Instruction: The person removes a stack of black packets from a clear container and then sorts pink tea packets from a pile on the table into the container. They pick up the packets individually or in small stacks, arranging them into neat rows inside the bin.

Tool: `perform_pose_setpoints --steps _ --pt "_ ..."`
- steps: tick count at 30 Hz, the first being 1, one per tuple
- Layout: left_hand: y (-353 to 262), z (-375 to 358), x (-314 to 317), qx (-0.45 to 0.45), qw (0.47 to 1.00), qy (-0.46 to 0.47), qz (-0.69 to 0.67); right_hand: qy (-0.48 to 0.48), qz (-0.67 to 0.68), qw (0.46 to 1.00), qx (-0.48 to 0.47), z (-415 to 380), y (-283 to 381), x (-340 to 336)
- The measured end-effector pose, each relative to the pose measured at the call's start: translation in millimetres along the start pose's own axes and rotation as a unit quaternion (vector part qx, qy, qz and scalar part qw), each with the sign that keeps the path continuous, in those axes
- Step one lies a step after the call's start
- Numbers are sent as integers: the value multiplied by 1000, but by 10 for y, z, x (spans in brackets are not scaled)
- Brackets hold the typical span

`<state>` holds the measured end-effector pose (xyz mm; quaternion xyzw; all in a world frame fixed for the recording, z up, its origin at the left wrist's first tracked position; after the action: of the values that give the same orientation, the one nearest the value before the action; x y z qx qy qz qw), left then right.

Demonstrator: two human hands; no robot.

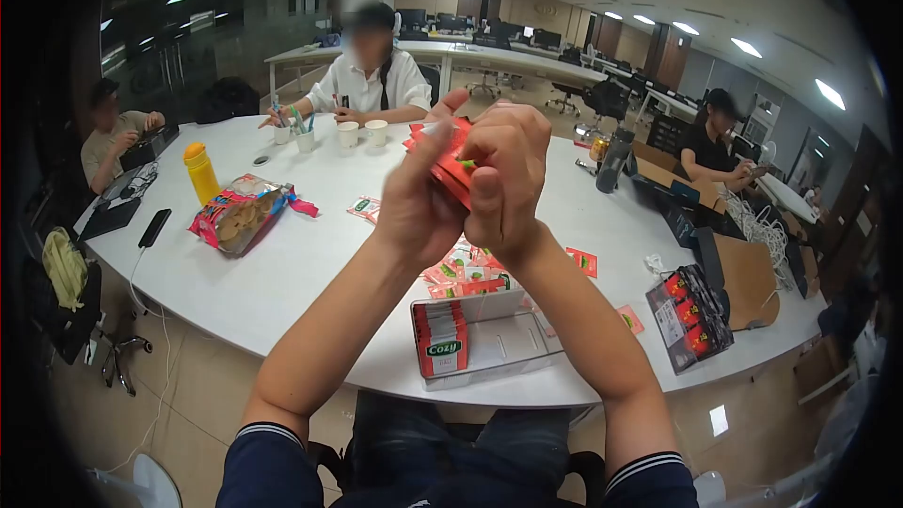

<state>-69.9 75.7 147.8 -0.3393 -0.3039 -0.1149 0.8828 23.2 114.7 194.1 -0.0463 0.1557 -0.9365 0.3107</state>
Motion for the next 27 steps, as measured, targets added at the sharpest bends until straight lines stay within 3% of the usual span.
perform_pose_setpoints --steps 2,5,6,7,9,13,15,18,19,20,21,22,24,27 --pt "-36 -128 108 33 992 -22 119 -27 10 999 29 21 109 -109" --pt "-116 -407 328 134 986 -50 89 -65 -9 998 9 75 421 -270" --pt "-109 -515 420 161 981 -54 94 -36 -17 999 34 69 490 -277" --pt "-51 -609 461 165 973 -45 156 -45 6 997 57 60 543 -307" --pt "-13 -768 608 147 984 8 103 -61 50 990 113 1 640 -343" --pt "54 -1166 734 155 977 -23 142 -77 -19 996 43 7 1247 -583" --pt "90 -1346 779 173 956 -50 232 -64 21 995 75 -35 1339 -570" --pt "81 -1491 700 165 955 -81 232 -62 85 991 88 -113 1414 -538" --pt "27 -1477 672 162 954 -86 236 -19 107 987 118 -112 1356 -519" --pt "-113 -1505 699 214 910 -105 339 24 129 981 145 -129 1305 -577" --pt "-125 -1490 562 201 883 -110 410 68 153 971 170 -145 1230 -611" --pt "-195 -1533 526 243 807 -130 522 107 183 946 247 -110 1080 -609" --pt "-198 -1572 531 286 695 -143 644 228 167 916 284 -35 954 -498" --pt "-19 -1568 556 299 639 -118 699 382 122 871 285 -94 900 -377"
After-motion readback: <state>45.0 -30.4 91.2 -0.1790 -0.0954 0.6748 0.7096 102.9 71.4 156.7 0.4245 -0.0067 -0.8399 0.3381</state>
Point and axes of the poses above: each hand's wrist, its own z-axis towards the middle knuckle, its own x-axis out of the palm, y = z × x, the point moved 9 cm from there along z, towards the middle knuckle, and after that the axes turned 2 degrees about -x, right-handed, at the moved point
